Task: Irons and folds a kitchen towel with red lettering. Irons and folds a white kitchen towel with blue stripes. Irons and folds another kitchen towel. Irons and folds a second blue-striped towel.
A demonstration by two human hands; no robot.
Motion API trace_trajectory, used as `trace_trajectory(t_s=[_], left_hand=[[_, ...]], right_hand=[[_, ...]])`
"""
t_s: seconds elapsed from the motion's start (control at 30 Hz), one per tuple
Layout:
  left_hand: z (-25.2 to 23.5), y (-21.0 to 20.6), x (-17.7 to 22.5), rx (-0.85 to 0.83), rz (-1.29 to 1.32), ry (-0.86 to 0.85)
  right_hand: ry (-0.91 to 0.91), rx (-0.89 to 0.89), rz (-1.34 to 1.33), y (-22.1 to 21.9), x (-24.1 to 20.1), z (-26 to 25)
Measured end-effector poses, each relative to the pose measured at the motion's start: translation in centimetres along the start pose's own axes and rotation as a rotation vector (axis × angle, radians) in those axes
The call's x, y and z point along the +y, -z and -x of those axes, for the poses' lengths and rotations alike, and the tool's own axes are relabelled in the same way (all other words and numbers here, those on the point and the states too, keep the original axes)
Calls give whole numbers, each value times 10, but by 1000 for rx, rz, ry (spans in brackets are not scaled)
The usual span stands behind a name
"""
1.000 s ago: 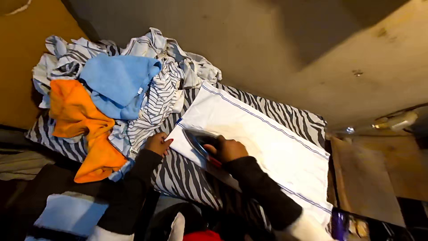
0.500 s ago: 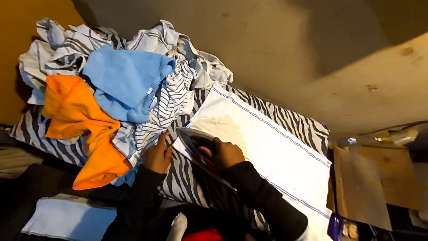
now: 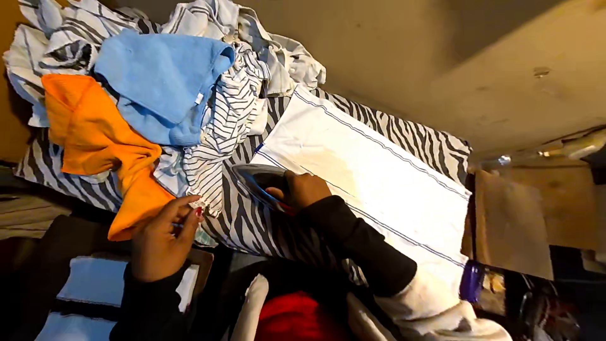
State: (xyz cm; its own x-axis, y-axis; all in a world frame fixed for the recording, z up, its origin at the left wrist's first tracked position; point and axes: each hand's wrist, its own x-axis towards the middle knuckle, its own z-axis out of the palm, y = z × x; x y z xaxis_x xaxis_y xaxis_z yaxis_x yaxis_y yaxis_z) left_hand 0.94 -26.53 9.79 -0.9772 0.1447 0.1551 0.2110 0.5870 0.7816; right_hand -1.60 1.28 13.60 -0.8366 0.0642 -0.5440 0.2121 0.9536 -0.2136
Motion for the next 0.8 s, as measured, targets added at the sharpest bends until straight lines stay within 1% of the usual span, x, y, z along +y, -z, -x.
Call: trace_trajectory(t_s=[0.13, 0.23, 0.3, 0.37, 0.4, 0.43, 0.47, 0.5, 0.53, 0.57, 0.6, 0.63, 0.67, 0.7, 0.77, 0.8], left_hand=[[-19, -4, 40, -1, -75, -127], [-35, -16, 64, -12, -128, -241], [-50, -30, 73, -6, -137, -297], [-59, -60, 82, -72, -107, -296], [-58, -82, 86, -142, -92, -311], [-55, -107, 87, -232, -83, -361], [-55, -132, 83, -333, -99, -435], [-58, -154, 71, -432, -152, -513], [-65, -170, 53, -496, -231, -574], [-76, -178, 30, -524, -318, -598], [-91, -178, 7, -518, -397, -594], [-104, -170, -11, -481, -457, -574], [-118, -159, -21, -455, -494, -552], [-126, -150, -26, -452, -511, -528], [-127, -139, -26, -476, -489, -492], [-127, -137, -23, -479, -472, -482]], right_hand=[[58, -22, -37, -10, -1, 15], [67, -126, -31, -14, 9, 36], [31, -135, -56, -8, 35, 59], [-64, -10, -87, -3, 80, 83], [-126, 85, -108, -5, 107, 95], [-195, 165, -116, -10, 135, 102], [-256, 210, -113, -15, 160, 108], [-294, 212, -101, -21, 182, 113], [-280, 205, -79, -29, 199, 121], [-204, 206, -49, -38, 211, 131], [-81, 248, 1, -49, 217, 139], [22, 297, 38, -58, 218, 143], [45, 319, 42, -60, 213, 142], [-12, 306, 9, -58, 202, 141], [-203, 207, -95, -44, 174, 127], [-242, 187, -122, -38, 159, 114]])
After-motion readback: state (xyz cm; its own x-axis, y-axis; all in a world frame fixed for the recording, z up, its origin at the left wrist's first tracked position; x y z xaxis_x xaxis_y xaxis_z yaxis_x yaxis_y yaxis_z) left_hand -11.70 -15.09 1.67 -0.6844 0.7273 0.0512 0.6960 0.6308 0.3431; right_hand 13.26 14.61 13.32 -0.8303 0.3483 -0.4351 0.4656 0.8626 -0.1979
